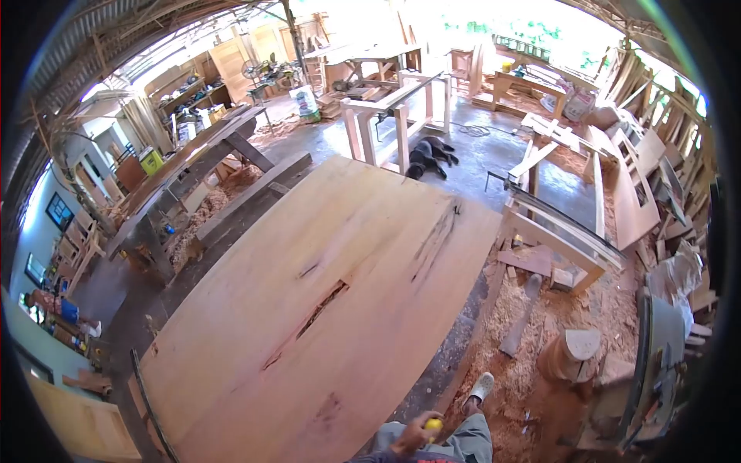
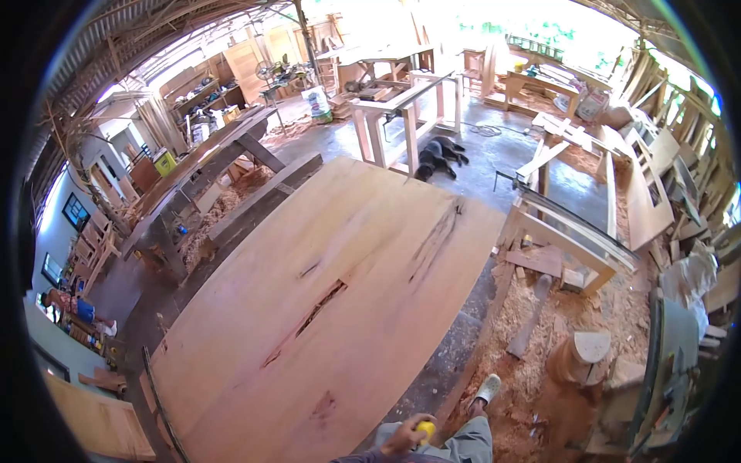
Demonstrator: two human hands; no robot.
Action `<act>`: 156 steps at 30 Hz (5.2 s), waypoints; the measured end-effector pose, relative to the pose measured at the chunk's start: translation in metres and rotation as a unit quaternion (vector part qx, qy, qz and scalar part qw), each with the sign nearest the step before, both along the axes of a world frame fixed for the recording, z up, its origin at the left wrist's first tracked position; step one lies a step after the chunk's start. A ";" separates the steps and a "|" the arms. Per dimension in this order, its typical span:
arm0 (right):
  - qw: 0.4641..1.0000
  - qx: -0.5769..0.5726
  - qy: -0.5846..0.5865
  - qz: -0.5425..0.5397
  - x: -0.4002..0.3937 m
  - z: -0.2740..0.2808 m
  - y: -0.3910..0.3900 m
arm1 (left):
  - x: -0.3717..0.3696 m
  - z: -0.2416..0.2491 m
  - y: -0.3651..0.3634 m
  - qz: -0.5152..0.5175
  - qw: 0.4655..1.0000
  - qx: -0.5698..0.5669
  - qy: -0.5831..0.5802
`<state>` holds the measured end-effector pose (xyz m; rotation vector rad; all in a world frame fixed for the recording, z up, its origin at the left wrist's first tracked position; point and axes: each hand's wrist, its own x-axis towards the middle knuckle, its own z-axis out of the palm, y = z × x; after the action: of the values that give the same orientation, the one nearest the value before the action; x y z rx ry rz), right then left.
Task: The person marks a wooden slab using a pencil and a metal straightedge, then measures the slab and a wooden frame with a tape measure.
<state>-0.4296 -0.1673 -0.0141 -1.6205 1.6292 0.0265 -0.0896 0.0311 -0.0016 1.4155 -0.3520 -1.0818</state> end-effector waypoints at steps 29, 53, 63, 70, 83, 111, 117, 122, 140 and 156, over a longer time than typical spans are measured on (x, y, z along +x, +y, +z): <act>0.673 -0.102 -0.106 0.725 0.700 0.169 -0.486 | 0.383 0.012 -0.542 0.236 0.965 -0.118 0.009; 0.078 0.140 -0.123 0.979 1.020 0.082 -0.608 | 0.459 0.066 -0.715 0.752 0.633 -0.022 0.183; -0.029 -0.107 -0.234 0.966 1.274 0.129 -0.647 | 0.282 -0.077 -0.739 0.984 0.046 0.064 0.163; -0.119 -0.234 -0.423 0.867 1.374 0.249 -0.567 | 0.335 -0.125 -0.712 0.984 -0.015 0.133 0.114; -0.206 -0.253 -0.385 0.863 1.529 0.260 -0.311 | 0.401 -0.081 -0.674 0.887 -0.297 0.283 0.214; -0.364 -0.155 -0.069 0.916 1.700 0.032 0.043 | 0.619 -0.095 -0.734 0.881 -0.215 0.269 0.326; -0.350 -0.154 -0.068 0.921 1.704 0.021 0.034 | 0.646 -0.073 -0.639 0.725 -0.112 0.526 0.431; -0.328 -0.147 -0.074 0.930 1.708 0.023 0.018 | 0.663 -0.062 -0.599 0.737 -0.015 0.491 0.464; -0.322 -0.171 -0.075 0.928 1.713 0.017 0.001 | 0.660 -0.066 -0.598 0.754 0.027 0.489 0.439; -0.300 -0.145 -0.175 0.926 1.710 0.024 -0.011 | 0.598 -0.046 -0.626 0.744 -0.086 0.514 0.418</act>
<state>1.2805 -0.1787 0.0103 1.3705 2.5240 -0.4971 0.5080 -0.5950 -0.0473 -0.5850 -3.1342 -0.5265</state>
